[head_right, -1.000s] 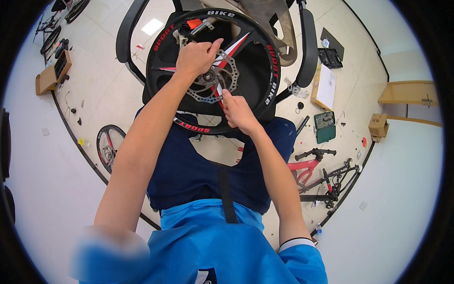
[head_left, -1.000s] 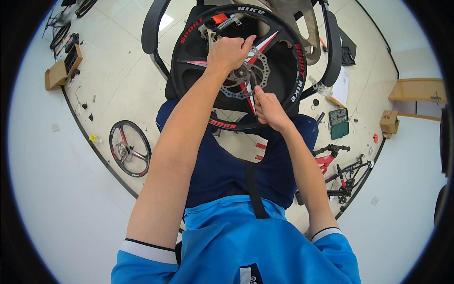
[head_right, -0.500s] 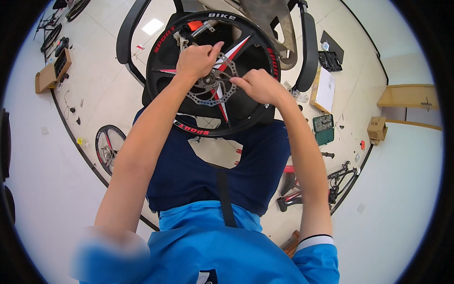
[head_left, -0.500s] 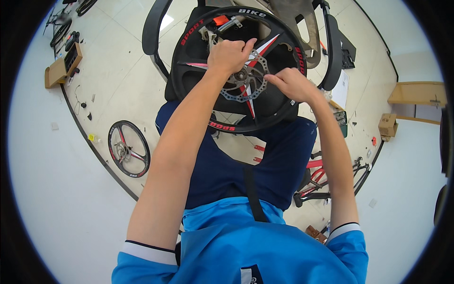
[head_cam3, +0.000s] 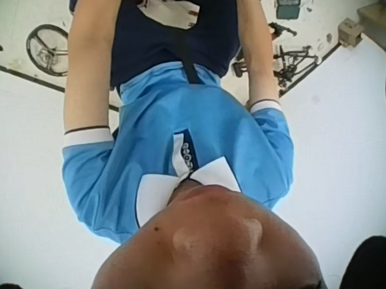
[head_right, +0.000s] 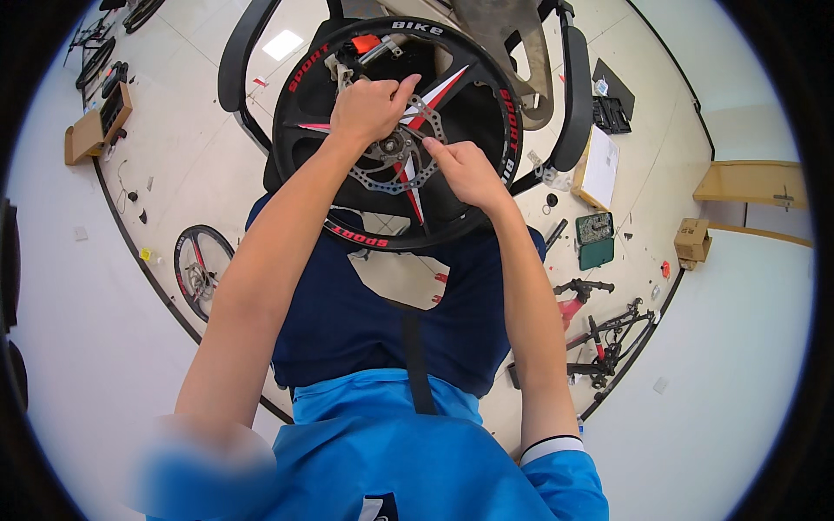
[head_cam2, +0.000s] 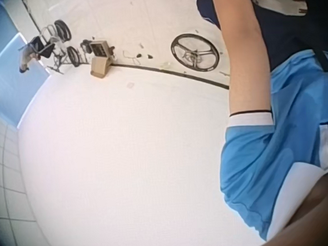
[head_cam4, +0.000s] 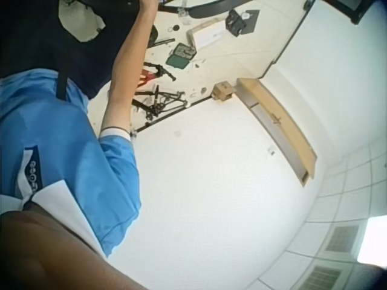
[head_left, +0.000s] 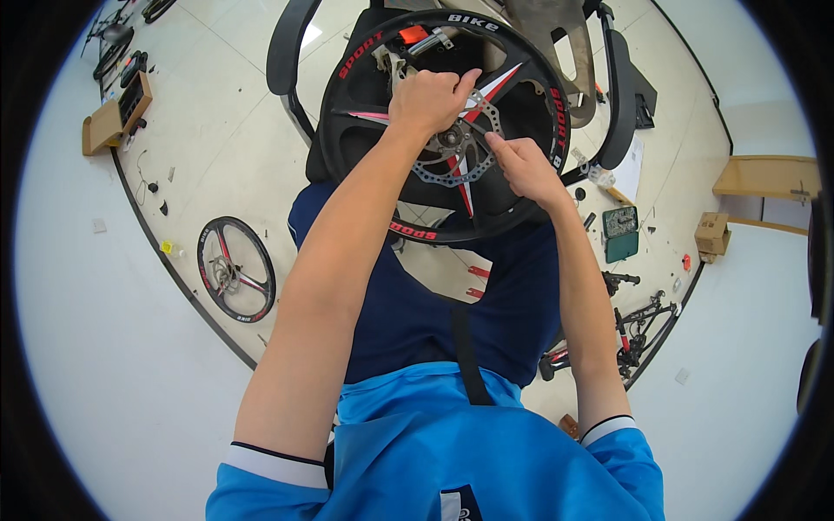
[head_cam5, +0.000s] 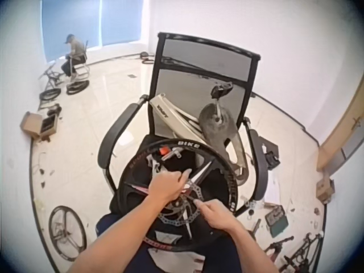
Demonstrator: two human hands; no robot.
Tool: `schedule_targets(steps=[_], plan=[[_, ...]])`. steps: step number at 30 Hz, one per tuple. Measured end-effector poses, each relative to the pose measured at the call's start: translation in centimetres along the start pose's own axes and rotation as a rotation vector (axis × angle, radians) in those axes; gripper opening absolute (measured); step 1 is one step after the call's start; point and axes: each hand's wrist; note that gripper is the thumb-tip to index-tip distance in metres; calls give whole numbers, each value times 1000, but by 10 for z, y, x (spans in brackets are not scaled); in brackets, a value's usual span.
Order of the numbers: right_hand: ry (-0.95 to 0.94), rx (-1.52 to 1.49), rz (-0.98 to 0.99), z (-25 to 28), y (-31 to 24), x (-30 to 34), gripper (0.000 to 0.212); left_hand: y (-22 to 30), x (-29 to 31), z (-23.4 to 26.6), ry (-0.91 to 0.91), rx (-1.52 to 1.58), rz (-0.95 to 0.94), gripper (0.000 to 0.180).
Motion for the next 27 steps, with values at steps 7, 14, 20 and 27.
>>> schedule_targets(steps=[7,14,20,27], plan=[[7,26,29,-2,8,-3,57,1,0,1,-15,9,18,63],[27,12,78,-6,20,-4,56,4,-1,6,-54,1,35,65],[237,145,184,-27,24,1,60,8,-1,11,-75,0,79,65],[245,-143,25,-56,31,4,59,7,-2,9,-98,-2,89,66]])
Point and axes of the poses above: each hand's wrist, its own x-axis away from the middle knuckle, its own z-axis out of the back of the hand, y = z × x, and after that the axes turned 6 degrees about -z, right-handed
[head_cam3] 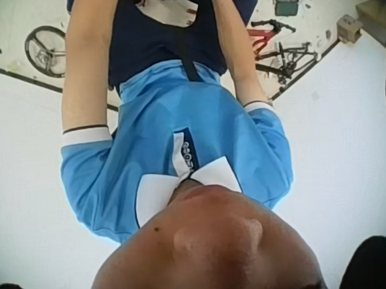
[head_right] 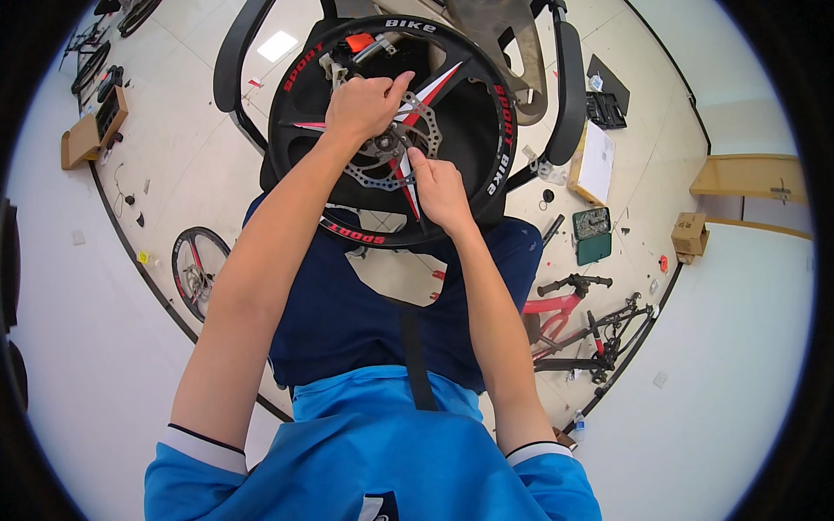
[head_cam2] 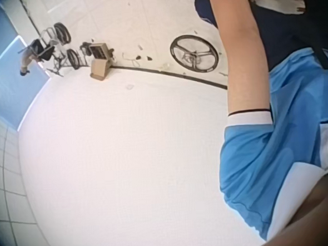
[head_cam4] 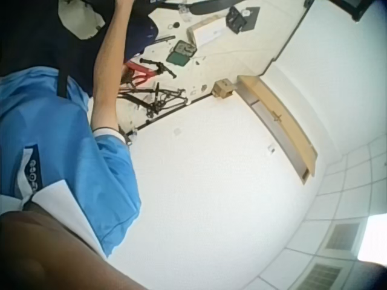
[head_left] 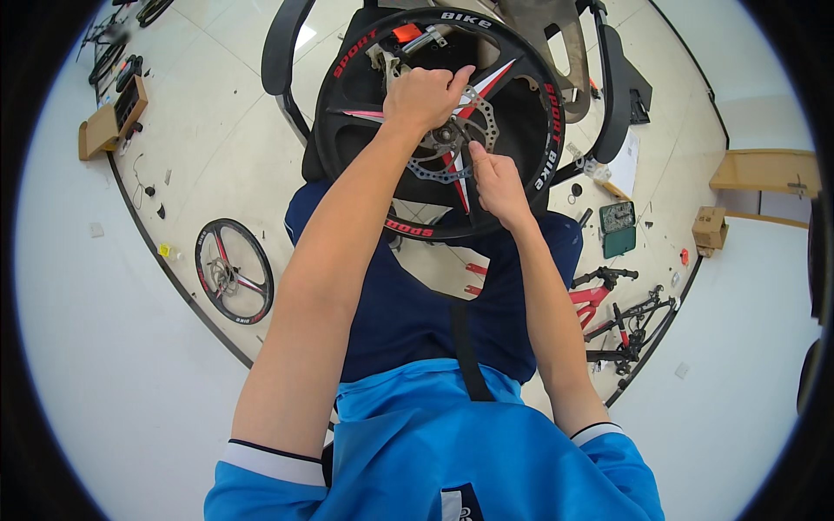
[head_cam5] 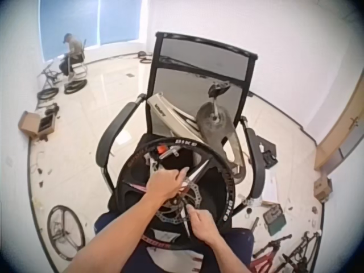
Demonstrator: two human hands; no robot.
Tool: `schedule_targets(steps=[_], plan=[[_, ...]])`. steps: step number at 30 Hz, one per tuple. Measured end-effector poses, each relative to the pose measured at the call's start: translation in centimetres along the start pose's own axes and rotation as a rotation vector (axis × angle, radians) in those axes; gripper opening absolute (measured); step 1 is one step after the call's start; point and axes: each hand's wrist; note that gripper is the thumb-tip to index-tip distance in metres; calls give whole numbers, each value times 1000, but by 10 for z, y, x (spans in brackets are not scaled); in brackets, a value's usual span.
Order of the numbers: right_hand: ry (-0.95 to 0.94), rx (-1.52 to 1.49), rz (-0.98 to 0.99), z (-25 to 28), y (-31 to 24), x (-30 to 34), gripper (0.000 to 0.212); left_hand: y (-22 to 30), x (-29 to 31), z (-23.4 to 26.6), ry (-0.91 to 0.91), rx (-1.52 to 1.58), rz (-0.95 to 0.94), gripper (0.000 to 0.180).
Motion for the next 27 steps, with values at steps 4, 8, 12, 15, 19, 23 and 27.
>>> schedule_targets(steps=[4,8,12,15,19,23,27], plan=[[74,291,289,15,-4,-8,61,0,-1,-2,20,4,-11,66],[-309,310,-7,47,-28,-21,61,-2,-1,-2,34,1,-35,65],[-453,275,-161,54,-51,-20,59,-3,1,-3,73,8,-52,63],[-522,310,-157,60,-53,-28,60,-5,2,-4,86,10,-54,63],[-592,394,-178,65,-62,-34,65,-7,2,-6,80,3,-64,62],[-463,921,226,91,-87,-75,70,-5,2,-8,74,-25,-77,60],[-498,1171,462,79,-145,-78,60,-5,2,-4,65,-19,-44,60]])
Point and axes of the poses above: each hand's wrist, its own x-axis away from the middle knuckle, its own z-axis out of the back of the hand, y = z × x, and after that the axes turned 6 degrees about -z, right-handed
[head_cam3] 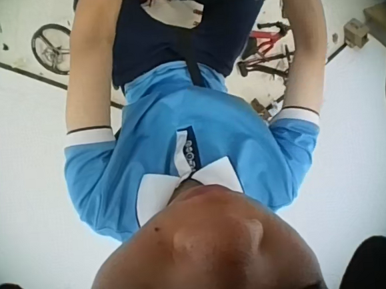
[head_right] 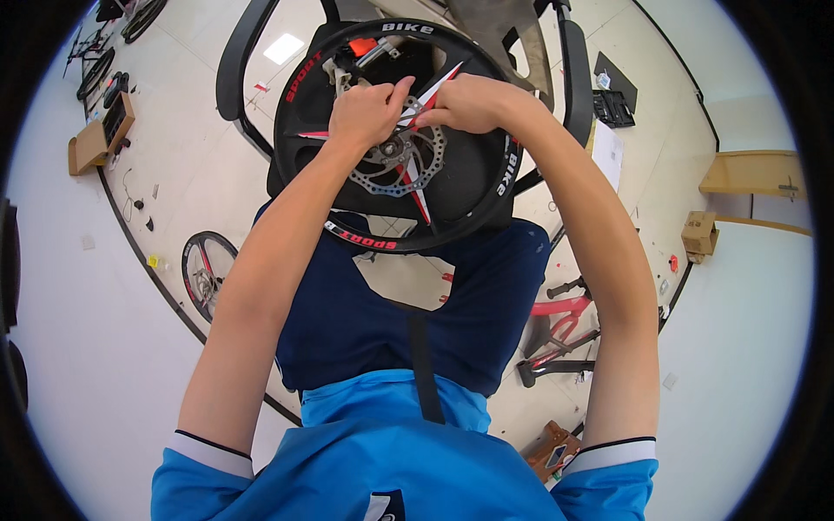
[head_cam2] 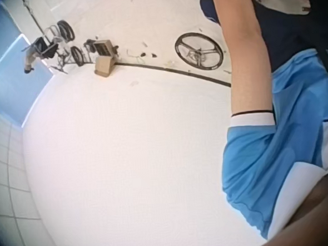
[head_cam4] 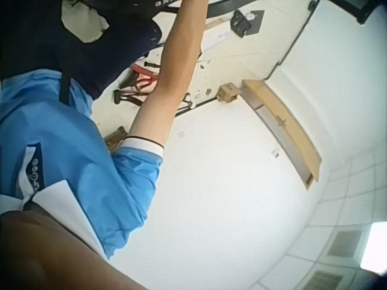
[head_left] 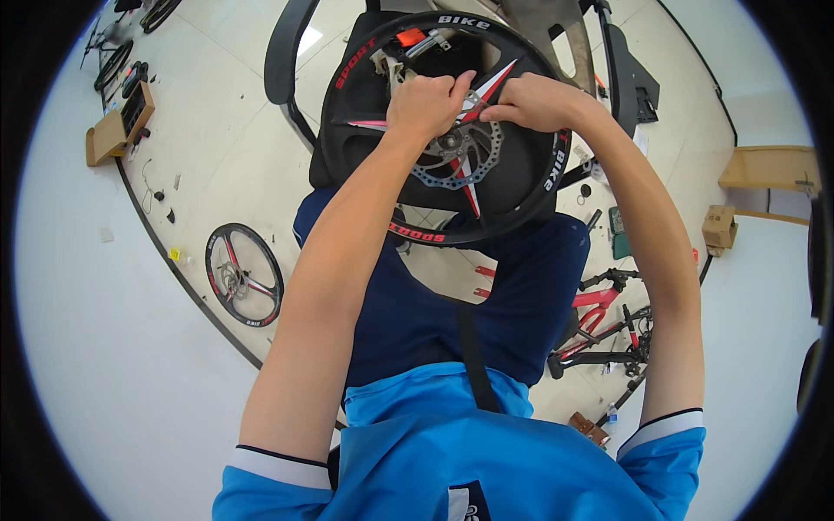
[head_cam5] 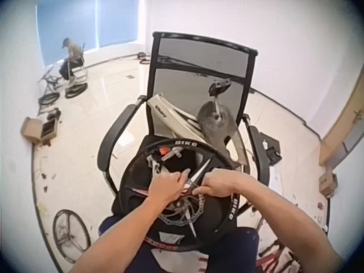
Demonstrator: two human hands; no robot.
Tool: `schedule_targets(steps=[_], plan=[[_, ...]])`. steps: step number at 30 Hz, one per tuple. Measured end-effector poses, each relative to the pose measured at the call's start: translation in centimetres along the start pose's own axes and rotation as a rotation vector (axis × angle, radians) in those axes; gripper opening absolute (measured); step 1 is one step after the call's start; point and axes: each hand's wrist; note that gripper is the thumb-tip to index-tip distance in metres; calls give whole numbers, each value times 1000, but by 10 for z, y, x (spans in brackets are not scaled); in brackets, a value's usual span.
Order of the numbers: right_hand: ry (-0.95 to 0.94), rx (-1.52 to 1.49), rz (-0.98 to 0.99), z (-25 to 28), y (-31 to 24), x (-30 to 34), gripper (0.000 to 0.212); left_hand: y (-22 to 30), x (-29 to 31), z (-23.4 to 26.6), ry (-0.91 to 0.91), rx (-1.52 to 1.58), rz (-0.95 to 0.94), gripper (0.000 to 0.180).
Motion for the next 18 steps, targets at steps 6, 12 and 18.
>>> schedule_targets(steps=[6,12,18], plan=[[73,38,-111,0,-3,-7,54,2,0,0,21,20,-17,58],[376,-530,-223,-35,11,5,65,3,0,-2,43,5,-22,59],[619,-1898,-390,-74,-18,61,61,7,2,8,-15,68,72,57]])
Point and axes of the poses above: each hand's wrist, its own x-axis away from the middle knuckle, its own z-axis out of the back of the hand, y = z × x, and after that the axes turned 6 degrees about -z, right-handed
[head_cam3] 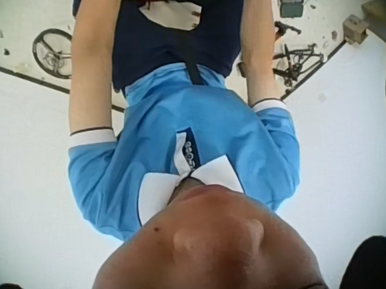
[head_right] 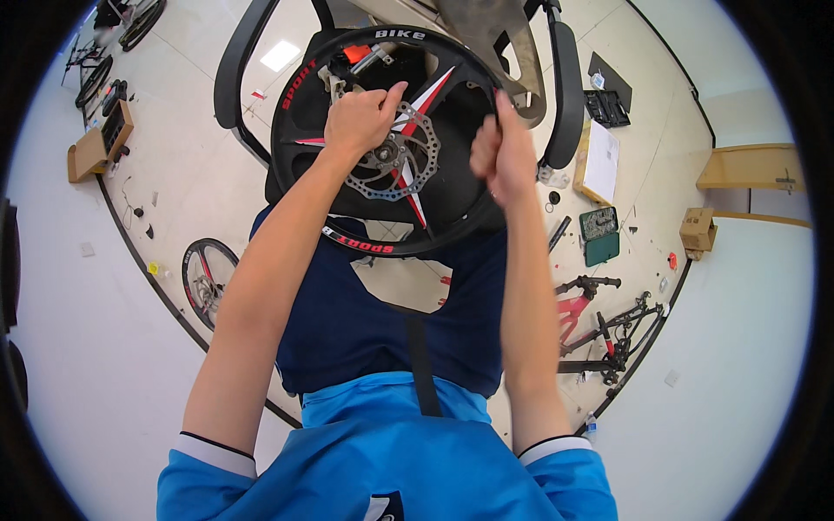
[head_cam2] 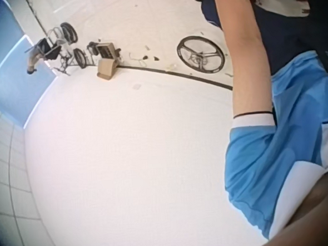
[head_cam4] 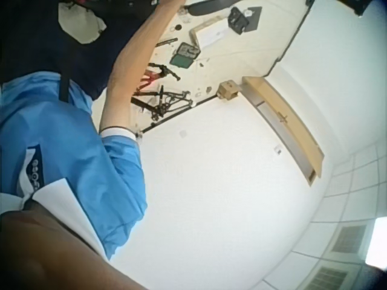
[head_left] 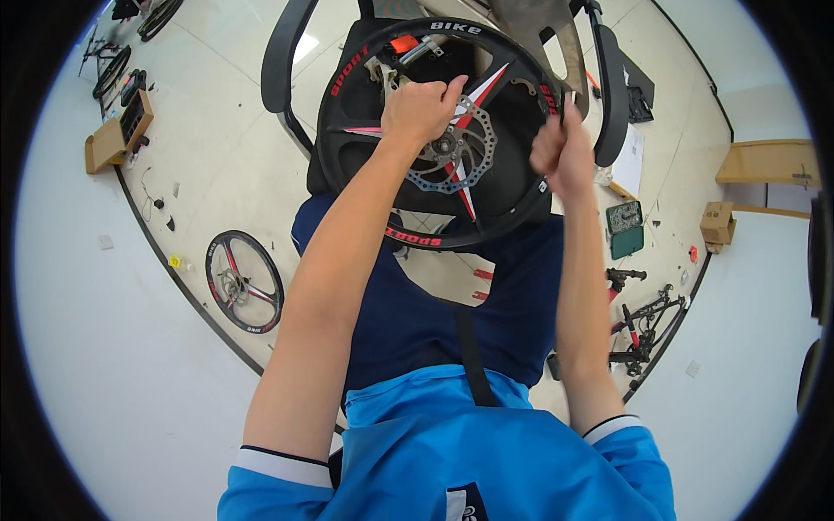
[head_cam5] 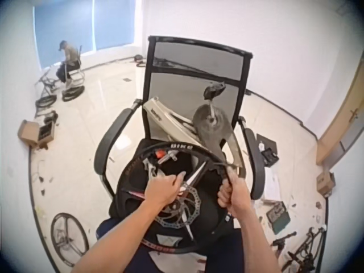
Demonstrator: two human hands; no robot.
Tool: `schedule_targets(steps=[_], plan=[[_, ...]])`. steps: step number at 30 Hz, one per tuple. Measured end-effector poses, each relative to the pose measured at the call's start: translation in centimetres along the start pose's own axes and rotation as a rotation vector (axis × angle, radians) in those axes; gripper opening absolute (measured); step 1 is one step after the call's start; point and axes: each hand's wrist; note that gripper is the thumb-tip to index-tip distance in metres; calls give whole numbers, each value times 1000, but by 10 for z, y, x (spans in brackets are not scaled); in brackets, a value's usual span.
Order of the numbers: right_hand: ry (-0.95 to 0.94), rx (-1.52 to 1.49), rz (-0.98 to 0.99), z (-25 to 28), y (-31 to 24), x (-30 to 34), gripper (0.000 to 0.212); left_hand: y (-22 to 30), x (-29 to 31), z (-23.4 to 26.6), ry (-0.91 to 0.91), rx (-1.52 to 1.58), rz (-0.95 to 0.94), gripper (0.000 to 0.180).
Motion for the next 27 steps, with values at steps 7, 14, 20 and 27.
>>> schedule_targets(steps=[7,14,20,27], plan=[[-66,-55,-326,43,157,78,59,5,-4,3,-30,49,34,58],[-72,-90,-293,28,156,83,51,9,0,6,7,-22,59,60],[-26,-73,-210,17,147,68,49,17,-1,22,51,32,192,65],[-18,-76,-119,2,141,50,46,9,14,33,91,114,352,70]])
Point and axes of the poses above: each hand's wrist, its own x-axis away from the middle knuckle, its own z-axis out of the back of the hand, y = z × x, and after that the axes turned 6 degrees about -z, right-handed
